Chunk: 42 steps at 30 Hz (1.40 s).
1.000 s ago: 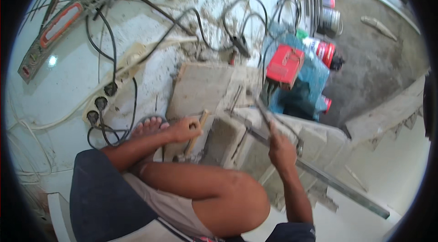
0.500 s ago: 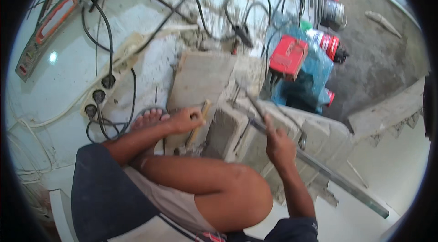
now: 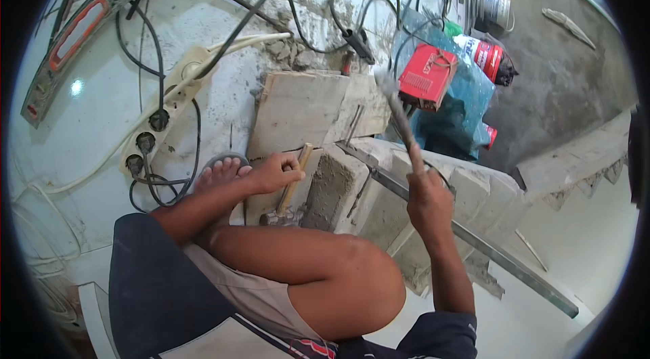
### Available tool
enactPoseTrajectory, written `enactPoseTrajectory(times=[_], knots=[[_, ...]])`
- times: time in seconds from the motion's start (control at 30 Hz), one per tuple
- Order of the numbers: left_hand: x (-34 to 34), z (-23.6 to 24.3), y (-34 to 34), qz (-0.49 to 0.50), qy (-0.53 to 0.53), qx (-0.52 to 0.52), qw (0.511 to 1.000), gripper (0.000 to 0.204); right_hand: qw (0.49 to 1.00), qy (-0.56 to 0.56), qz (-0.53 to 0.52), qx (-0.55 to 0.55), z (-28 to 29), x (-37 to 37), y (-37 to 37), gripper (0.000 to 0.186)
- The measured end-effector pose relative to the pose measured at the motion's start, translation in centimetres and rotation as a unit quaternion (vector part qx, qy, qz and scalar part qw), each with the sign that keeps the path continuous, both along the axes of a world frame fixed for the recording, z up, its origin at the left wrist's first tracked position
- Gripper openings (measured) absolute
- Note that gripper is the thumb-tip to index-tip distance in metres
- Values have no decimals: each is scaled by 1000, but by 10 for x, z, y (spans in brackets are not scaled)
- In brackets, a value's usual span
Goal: Hammering a metal rod into a concrete staircase to secure a handrail.
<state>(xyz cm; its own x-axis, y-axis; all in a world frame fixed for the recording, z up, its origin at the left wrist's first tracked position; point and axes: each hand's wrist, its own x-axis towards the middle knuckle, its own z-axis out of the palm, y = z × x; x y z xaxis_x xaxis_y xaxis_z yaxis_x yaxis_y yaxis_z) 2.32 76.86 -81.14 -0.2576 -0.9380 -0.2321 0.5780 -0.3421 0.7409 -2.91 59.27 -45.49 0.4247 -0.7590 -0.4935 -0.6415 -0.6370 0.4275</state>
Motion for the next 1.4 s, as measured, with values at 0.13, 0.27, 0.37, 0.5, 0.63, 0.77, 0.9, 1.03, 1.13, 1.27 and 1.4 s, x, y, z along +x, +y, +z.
enactPoseTrajectory(times=[0.13,0.27,0.37,0.5,0.63,0.77,0.9,1.03,1.13,1.27,1.4], knots=[[26,8,-28,-37,34,67,996,27,951,-259,168,36,2,39,2,74],[29,18,-38,-56,29,69,996,27,982,-149,81,88,-4,-54,19,71],[6,-3,-37,26,0,17,1000,26,967,213,-97,105,-13,-89,8,68],[7,-1,-15,1,25,11,1000,26,993,109,-8,45,-9,-8,23,67],[20,0,-26,-4,22,40,999,26,977,-197,83,12,-10,24,24,69],[22,11,-39,-30,43,50,997,27,993,94,-42,59,-5,-81,33,71],[7,-2,-34,-18,20,-4,1000,27,976,178,-112,62,-20,-75,32,76],[18,-6,-36,-2,18,35,999,28,995,-72,68,5,-10,6,25,70],[29,11,-35,-28,21,48,998,29,945,-285,162,2,-15,-5,26,70],[25,12,-38,-37,37,47,998,29,959,241,-136,66,-5,-88,31,68],[21,6,-35,-29,54,16,998,29,978,177,-103,32,-15,-74,24,65]])
